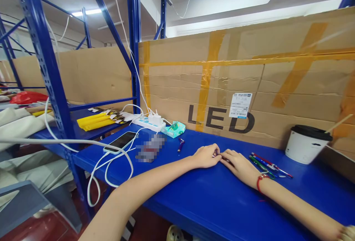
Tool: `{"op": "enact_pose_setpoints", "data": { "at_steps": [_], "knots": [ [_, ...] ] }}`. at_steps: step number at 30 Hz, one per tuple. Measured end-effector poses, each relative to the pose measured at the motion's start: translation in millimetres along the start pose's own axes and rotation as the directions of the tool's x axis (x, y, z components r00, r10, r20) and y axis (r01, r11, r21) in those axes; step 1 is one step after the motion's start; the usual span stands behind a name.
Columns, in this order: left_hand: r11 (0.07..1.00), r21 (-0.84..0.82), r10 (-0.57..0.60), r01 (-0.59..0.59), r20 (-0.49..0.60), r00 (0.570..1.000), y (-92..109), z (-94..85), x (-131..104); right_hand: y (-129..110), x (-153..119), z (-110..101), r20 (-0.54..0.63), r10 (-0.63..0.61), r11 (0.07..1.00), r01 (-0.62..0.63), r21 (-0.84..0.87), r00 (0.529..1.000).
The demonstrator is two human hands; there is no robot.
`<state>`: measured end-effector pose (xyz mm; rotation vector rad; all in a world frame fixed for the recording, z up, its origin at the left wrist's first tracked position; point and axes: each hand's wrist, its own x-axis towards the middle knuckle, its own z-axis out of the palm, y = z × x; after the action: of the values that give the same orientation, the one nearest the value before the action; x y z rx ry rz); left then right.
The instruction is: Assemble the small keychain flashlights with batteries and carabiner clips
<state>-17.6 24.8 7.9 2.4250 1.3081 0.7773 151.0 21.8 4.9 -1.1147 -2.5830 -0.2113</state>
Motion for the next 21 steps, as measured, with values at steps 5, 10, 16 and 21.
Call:
{"op": "enact_pose_setpoints", "data": {
  "at_steps": [5, 10, 16, 21],
  "knots": [
    [0.999, 0.045, 0.029, -0.027, -0.051, 0.998, 10, 2.2, 9, 2, -3, 0, 0.018, 0.097, 0.984, -0.099, 0.151, 0.995],
    [1.0, 0.009, 0.031, -0.03, -0.111, 0.993, 10, 2.6, 7, 7, 0, 3, 0.011, 0.088, 0.957, -0.087, 0.277, 0.996],
    [0.996, -0.058, -0.075, 0.065, -0.19, 0.979, 4, 5.0, 12, 13, 14, 7, -0.052, 0.065, 0.931, -0.042, 0.363, 0.997],
    [0.999, -0.034, -0.027, 0.02, -0.201, 0.979, 6, 4.3, 10, 13, 11, 6, -0.124, 0.046, 0.906, 0.011, 0.423, 0.991]
  ]
}}
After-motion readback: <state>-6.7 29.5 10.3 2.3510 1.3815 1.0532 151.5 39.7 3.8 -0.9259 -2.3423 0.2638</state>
